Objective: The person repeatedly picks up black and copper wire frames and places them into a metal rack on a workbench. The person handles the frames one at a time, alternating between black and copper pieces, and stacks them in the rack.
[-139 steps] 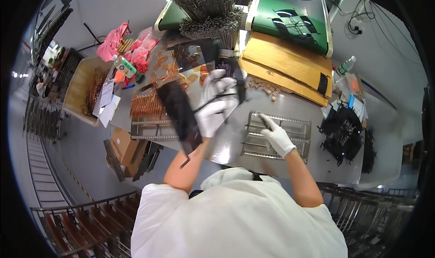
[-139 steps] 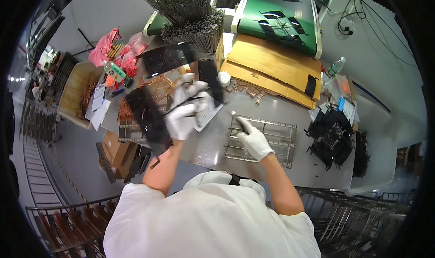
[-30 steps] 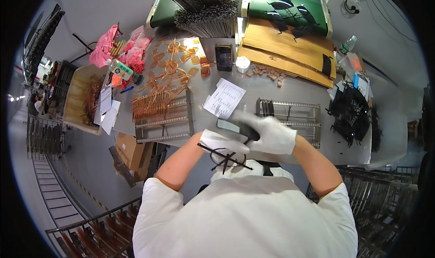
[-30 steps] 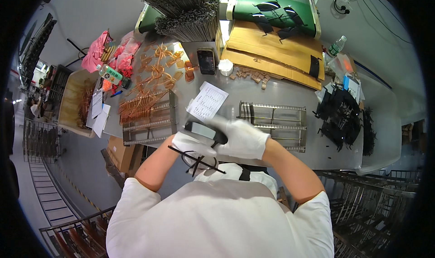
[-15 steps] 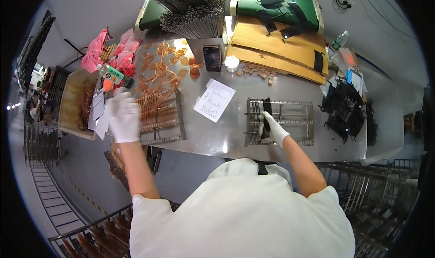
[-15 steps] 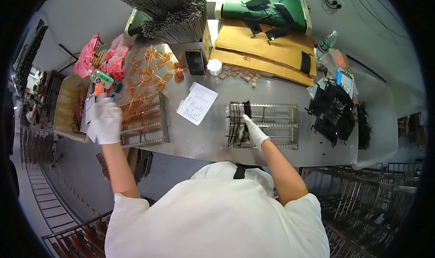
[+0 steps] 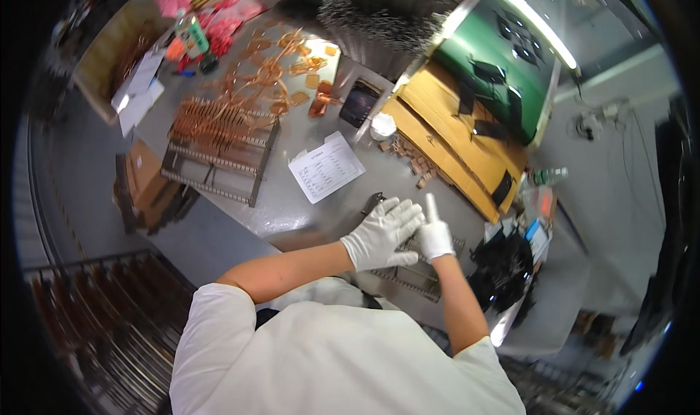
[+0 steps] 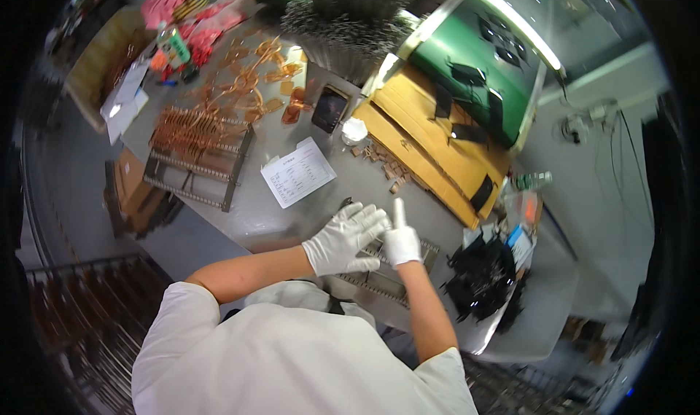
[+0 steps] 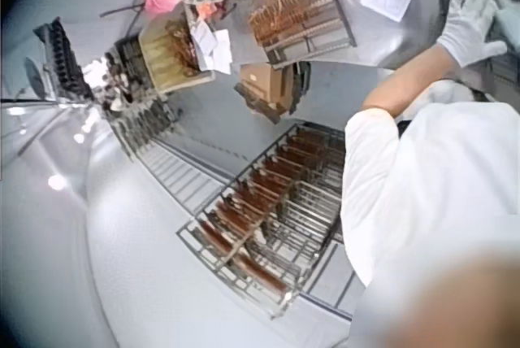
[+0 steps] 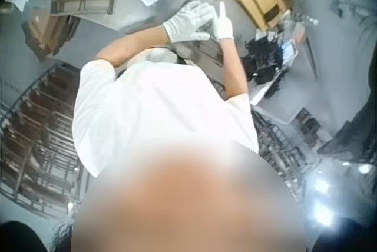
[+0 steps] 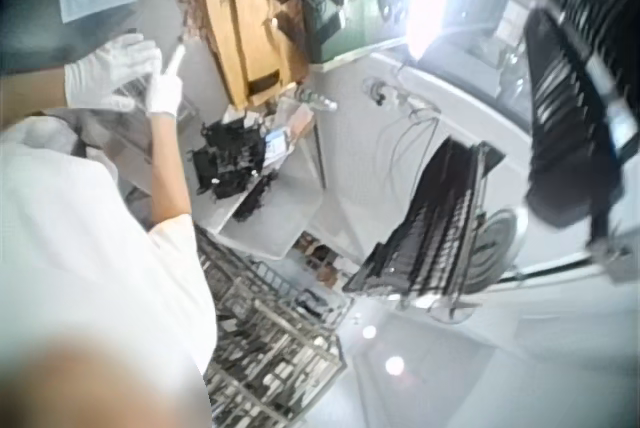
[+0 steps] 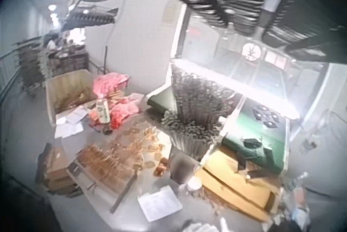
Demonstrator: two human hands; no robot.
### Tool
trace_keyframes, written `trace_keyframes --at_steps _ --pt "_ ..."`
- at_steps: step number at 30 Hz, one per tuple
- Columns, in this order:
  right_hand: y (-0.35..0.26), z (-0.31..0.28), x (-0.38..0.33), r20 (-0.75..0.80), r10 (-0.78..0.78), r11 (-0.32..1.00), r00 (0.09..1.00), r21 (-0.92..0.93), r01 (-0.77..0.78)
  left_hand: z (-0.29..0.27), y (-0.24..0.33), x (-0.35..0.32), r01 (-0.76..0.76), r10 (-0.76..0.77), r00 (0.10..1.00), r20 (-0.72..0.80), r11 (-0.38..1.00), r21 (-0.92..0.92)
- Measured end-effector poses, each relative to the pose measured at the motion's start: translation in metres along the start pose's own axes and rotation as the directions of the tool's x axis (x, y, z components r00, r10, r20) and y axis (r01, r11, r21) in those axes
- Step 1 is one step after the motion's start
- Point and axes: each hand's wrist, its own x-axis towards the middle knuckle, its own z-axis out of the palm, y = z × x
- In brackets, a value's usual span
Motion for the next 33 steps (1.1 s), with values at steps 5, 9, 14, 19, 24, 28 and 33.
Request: trace_keyframes --at_steps 5,9,14,19,24,28,33 --pt "0.067 -0.067 0.158 -0.096 -0.248 0.888 0.964 -0.420 0.186 0.032 -0.017 -0.024 0.103 -0.108 0.988 0.109 0.994 0.046" --pt "0.165 -0.115 0.311 -0.205 -0.297 0.508 0.932 -0.861 -0.027 0.029 -0.017 -0.026 0.129 -0.123 0.983 0.135 0.991 -0.037" --pt "0.127 -0.128 0.366 -0.279 -0.017 0.560 0.960 -0.798 -0.222 0.030 -0.017 -0.027 0.180 -0.174 0.977 0.120 0.983 -0.035" --pt "0.126 -0.112 0.316 -0.127 -0.244 0.532 0.961 -0.846 0.024 0.028 -0.017 -0.025 0.180 -0.177 0.973 0.147 0.984 -0.007" --pt "0.077 -0.102 0.143 -0.252 -0.505 0.802 0.825 -0.489 0.342 0.018 -0.016 -0.021 0.138 -0.140 0.976 0.166 0.990 0.025" --pt "0.024 -0.119 -0.014 -0.235 -0.545 0.834 0.805 -0.051 0.550 0.012 -0.008 0.000 0.140 -0.149 0.988 -0.034 0.972 -0.187" --pt "-0.045 -0.094 -0.118 -0.238 -0.794 0.608 0.560 -0.285 0.741 -0.017 0.009 0.062 -0.027 -0.219 0.973 -0.066 0.179 -0.983"
